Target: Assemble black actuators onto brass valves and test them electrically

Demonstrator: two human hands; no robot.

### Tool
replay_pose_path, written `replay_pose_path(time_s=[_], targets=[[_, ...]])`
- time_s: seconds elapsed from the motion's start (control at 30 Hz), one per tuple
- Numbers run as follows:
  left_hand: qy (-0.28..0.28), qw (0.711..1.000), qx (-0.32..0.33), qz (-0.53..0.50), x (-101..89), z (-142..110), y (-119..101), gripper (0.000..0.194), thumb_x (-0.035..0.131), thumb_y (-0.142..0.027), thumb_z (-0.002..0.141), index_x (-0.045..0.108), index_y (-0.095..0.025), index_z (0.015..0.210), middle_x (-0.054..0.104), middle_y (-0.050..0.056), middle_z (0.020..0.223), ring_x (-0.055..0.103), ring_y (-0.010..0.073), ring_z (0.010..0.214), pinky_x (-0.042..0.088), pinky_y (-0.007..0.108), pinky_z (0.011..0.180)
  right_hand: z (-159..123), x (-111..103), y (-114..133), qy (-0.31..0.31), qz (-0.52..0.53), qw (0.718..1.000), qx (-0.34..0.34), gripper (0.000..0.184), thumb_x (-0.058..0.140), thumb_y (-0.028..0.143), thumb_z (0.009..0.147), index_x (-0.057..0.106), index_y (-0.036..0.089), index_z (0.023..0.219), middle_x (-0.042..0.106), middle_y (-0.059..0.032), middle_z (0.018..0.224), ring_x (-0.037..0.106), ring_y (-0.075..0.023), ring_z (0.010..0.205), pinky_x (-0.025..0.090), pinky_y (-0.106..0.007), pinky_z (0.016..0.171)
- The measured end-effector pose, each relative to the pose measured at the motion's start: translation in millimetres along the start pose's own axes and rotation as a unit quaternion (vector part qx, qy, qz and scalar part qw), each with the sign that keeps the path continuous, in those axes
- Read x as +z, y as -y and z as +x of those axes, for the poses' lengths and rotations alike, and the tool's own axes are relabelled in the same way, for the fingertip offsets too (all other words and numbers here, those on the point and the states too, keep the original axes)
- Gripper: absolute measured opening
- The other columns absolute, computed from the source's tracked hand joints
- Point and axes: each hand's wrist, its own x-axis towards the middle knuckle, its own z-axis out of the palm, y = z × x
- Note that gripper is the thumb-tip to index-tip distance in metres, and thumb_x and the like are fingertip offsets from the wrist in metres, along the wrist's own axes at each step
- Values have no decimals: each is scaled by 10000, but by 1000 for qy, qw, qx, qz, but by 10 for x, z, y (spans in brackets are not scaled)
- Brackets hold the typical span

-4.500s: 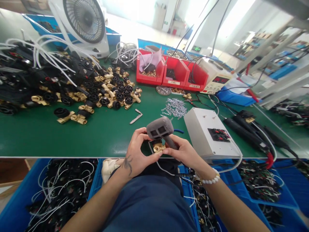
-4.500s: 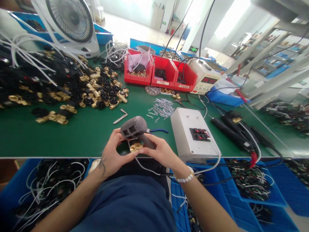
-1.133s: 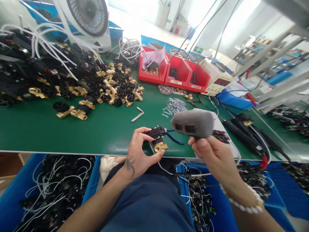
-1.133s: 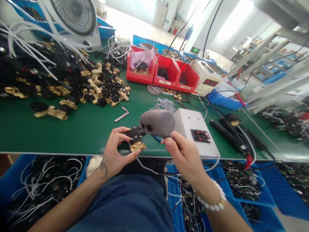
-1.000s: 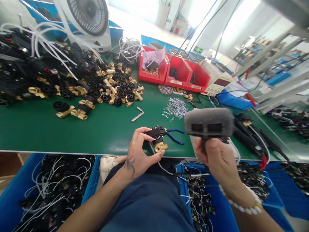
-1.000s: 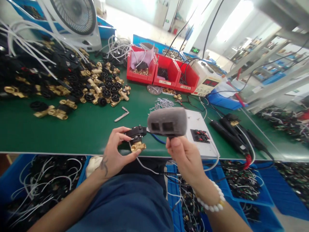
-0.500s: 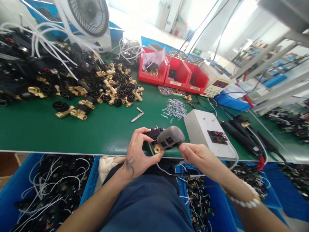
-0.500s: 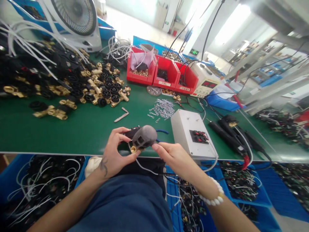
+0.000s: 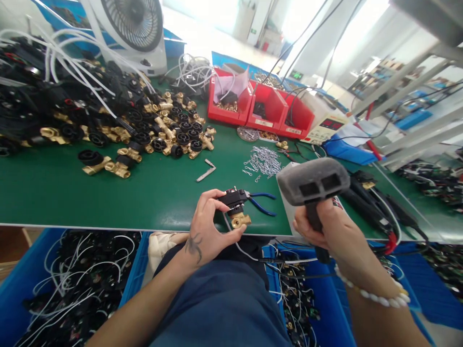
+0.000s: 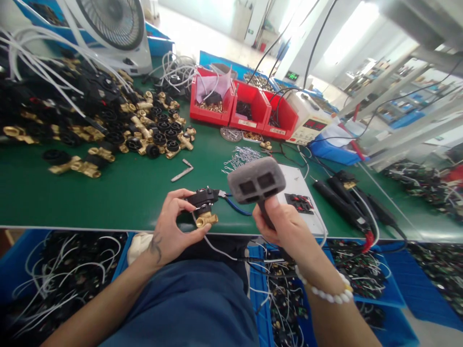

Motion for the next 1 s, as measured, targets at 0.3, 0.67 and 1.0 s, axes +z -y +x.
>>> replay_pose_path(time_s=[0.3, 0.67, 1.0], targets=[[-2, 1000, -2, 1, -6, 2, 7, 368, 817, -231, 713, 526, -214, 936, 584, 108, 1211, 614, 270, 1158, 545, 476, 987, 29, -21, 74, 28, -31, 999, 23, 737, 356, 892, 866, 417, 211, 588, 307, 47, 465, 246, -73, 418, 174, -247, 412], [1, 1000, -2, 17, -10, 6, 4, 380, 833, -239, 706, 535, -215, 941, 593, 110, 1217, 621, 271, 1168, 551, 471, 984, 29, -1, 113, 23, -58, 998, 11, 721, 345, 857, 900, 406, 210, 587, 316, 46, 481, 256, -73, 433, 199, -252, 426], [-5, 1000, -11, 6, 9, 2, 12, 377, 827, -252, 711, 525, -214, 933, 592, 117, 1210, 621, 272, 1148, 561, 484, 965, 79, 39, 89, 57, -33, 997, 37, 726, 395, 881, 861, 414, 212, 580, 325, 50, 460, 261, -66, 410, 171, -244, 395]])
